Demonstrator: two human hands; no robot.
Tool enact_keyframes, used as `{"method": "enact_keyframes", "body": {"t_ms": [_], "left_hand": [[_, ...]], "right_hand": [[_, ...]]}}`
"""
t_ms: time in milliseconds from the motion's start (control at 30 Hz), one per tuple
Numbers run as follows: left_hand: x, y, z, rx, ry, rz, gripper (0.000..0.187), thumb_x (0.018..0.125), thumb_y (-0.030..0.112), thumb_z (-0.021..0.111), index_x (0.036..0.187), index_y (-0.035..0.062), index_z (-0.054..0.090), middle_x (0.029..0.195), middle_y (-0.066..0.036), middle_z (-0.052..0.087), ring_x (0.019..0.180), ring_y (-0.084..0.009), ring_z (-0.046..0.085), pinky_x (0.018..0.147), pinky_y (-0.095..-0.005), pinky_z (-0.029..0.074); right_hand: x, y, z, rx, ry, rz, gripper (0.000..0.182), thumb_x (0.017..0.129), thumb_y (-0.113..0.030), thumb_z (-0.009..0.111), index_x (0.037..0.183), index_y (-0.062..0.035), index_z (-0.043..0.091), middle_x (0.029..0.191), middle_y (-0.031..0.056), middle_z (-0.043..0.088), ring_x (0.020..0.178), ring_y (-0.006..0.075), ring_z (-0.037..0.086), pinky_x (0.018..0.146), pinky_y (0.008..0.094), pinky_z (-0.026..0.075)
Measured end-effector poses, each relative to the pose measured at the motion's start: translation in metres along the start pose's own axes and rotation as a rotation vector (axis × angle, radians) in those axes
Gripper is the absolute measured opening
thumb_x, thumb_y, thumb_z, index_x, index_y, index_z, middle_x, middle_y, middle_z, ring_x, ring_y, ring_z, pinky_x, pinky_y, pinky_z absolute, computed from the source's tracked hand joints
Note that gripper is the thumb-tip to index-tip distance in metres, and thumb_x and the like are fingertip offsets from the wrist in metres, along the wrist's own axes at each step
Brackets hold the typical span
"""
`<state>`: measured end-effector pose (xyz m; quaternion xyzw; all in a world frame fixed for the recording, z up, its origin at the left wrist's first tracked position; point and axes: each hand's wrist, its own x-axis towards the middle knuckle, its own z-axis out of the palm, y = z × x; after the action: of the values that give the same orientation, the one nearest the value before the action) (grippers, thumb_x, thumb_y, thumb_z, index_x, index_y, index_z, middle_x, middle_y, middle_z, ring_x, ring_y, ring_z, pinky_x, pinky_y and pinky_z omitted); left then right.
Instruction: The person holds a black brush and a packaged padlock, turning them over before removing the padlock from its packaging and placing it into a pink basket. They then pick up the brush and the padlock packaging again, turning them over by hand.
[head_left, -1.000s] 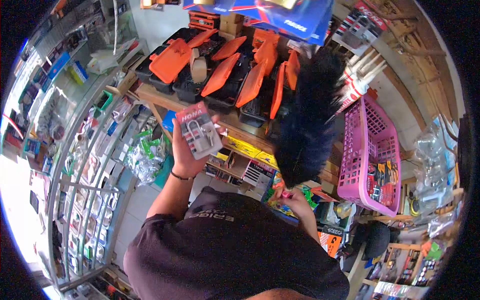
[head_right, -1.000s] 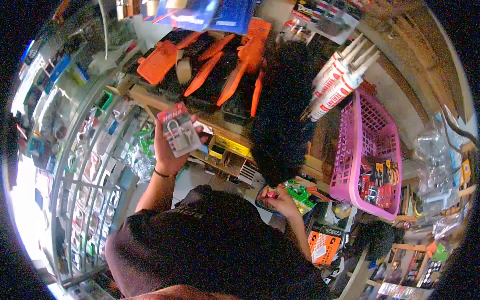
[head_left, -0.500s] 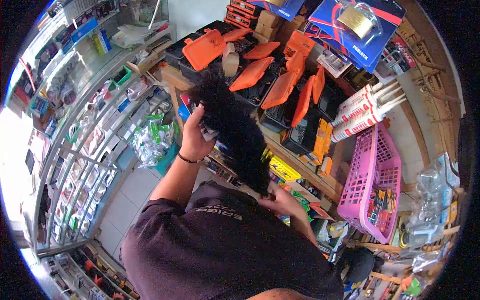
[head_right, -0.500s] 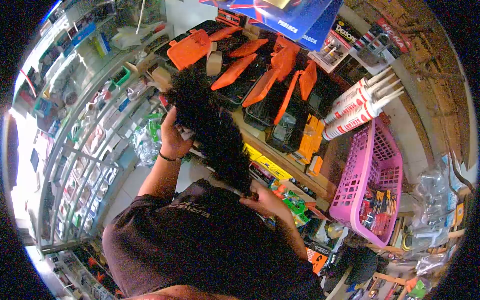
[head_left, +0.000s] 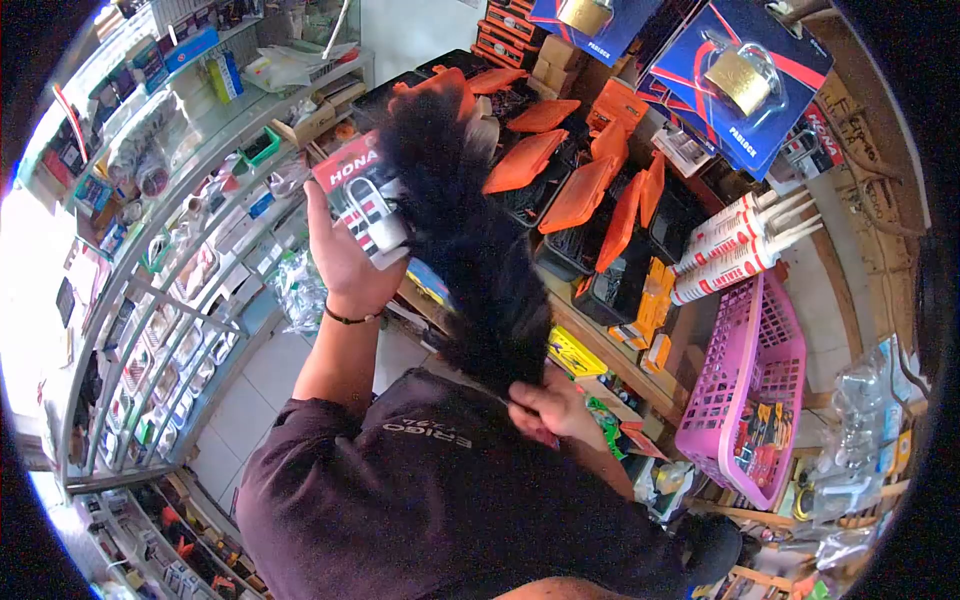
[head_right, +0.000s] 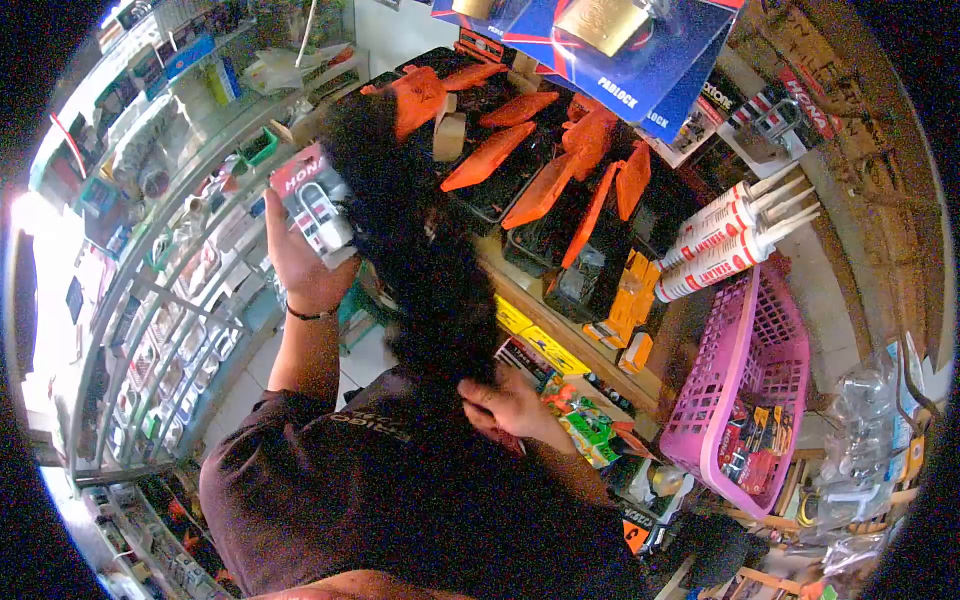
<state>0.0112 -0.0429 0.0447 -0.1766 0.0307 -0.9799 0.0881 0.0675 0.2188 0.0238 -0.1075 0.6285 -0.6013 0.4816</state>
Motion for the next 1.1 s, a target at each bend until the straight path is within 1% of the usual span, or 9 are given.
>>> {"method": "enact_keyframes", "body": {"t_ms": [100,233,300,433,533,567,633,733,1100], "left_hand": [[0.0,-0.008,-0.003,0.369,-0.045,-0.121,0.057,0.084,0.049,0.027,0.122,0.0066,0.034,0.117,-0.019,0.043,0.107,-0.0344,0.042,0.089,-0.0519,0.033],[-0.005,-0.019,0.03,0.572,0.193,0.116,0.055,0.085,0.047,0.027,0.121,0.0066,0.034,0.114,-0.021,0.045,0.101,-0.0324,0.048,0.084,-0.0448,0.041],[0.002,-0.005,-0.002,0.066,-0.175,-0.132,0.057,0.085,0.049,0.025,0.121,0.0052,0.035,0.111,-0.02,0.048,0.096,-0.0347,0.051,0.072,-0.0375,0.048],[0.0,-0.016,-0.007,0.426,0.03,-0.152,0.063,0.078,0.054,0.035,0.126,0.0127,0.029,0.127,-0.015,0.033,0.107,-0.0318,0.041,0.081,-0.0558,0.037],[0.001,-0.017,0.007,0.393,-0.066,-0.186,0.063,0.08,0.052,0.035,0.122,0.0055,0.034,0.124,-0.015,0.037,0.107,-0.0326,0.042,0.084,-0.0497,0.038],[0.0,-0.021,0.013,-0.289,-0.234,-0.234,0.064,0.08,0.054,0.032,0.125,0.0084,0.03,0.117,-0.02,0.042,0.104,-0.0398,0.043,0.082,-0.0531,0.038],[0.006,-0.016,0.001,0.191,0.156,-0.06,0.064,0.08,0.054,0.032,0.124,0.0076,0.031,0.12,-0.019,0.04,0.106,-0.0394,0.041,0.083,-0.0545,0.036],[0.008,-0.025,-0.003,0.361,0.002,-0.21,0.068,0.077,0.057,0.036,0.126,0.0109,0.028,0.125,-0.017,0.036,0.108,-0.0387,0.039,0.078,-0.0579,0.038],[0.009,-0.024,-0.005,0.228,-0.195,-0.27,0.073,0.078,0.06,0.029,0.125,0.0044,0.027,0.122,-0.02,0.038,0.109,-0.037,0.04,0.09,-0.0464,0.035]], "right_hand": [[0.003,-0.011,0.017,-0.549,0.001,-0.206,0.035,0.081,-0.037,0.049,0.071,-0.0034,0.05,0.046,0.0032,0.044,0.04,0.0119,0.043,0.038,0.0265,0.033],[0.003,-0.001,-0.004,-0.148,-0.097,0.167,0.04,0.08,-0.039,0.05,0.091,-0.0008,0.055,0.07,0.0102,0.058,0.063,0.0223,0.053,0.058,0.0359,0.042],[0.003,-0.002,-0.004,-0.209,-0.074,0.259,0.04,0.08,-0.039,0.05,0.092,-0.0009,0.055,0.072,0.0104,0.058,0.064,0.0221,0.053,0.059,0.0356,0.041],[0.001,0.0,0.012,-0.497,-0.034,-0.046,0.033,0.081,-0.038,0.049,0.077,-0.0051,0.051,0.058,0.0045,0.051,0.049,0.0126,0.047,0.045,0.0265,0.036],[-0.003,0.001,0.009,-0.19,0.044,-0.104,0.033,0.081,-0.039,0.049,0.074,-0.0061,0.049,0.055,0.0039,0.05,0.045,0.0089,0.045,0.041,0.0231,0.034],[-0.003,0.004,0.005,0.049,0.067,-0.108,0.035,0.08,-0.039,0.049,0.076,-0.0051,0.05,0.056,0.0052,0.051,0.046,0.01,0.047,0.042,0.0243,0.036],[-0.004,0.004,0.006,0.085,0.151,-0.107,0.036,0.079,-0.041,0.051,0.071,-0.005,0.051,0.054,0.0066,0.051,0.045,0.0103,0.046,0.042,0.0254,0.035],[-0.005,-0.001,0.008,-0.499,0.014,0.093,0.041,0.079,-0.041,0.052,0.054,-0.0076,0.048,0.046,0.004,0.046,0.041,0.0104,0.042,0.038,0.0258,0.031],[-0.006,0.004,0.004,-0.448,-0.02,0.13,0.045,0.081,-0.041,0.046,0.054,-0.006,0.051,0.042,0.0042,0.044,0.037,0.0135,0.043,0.036,0.0278,0.031]]}}
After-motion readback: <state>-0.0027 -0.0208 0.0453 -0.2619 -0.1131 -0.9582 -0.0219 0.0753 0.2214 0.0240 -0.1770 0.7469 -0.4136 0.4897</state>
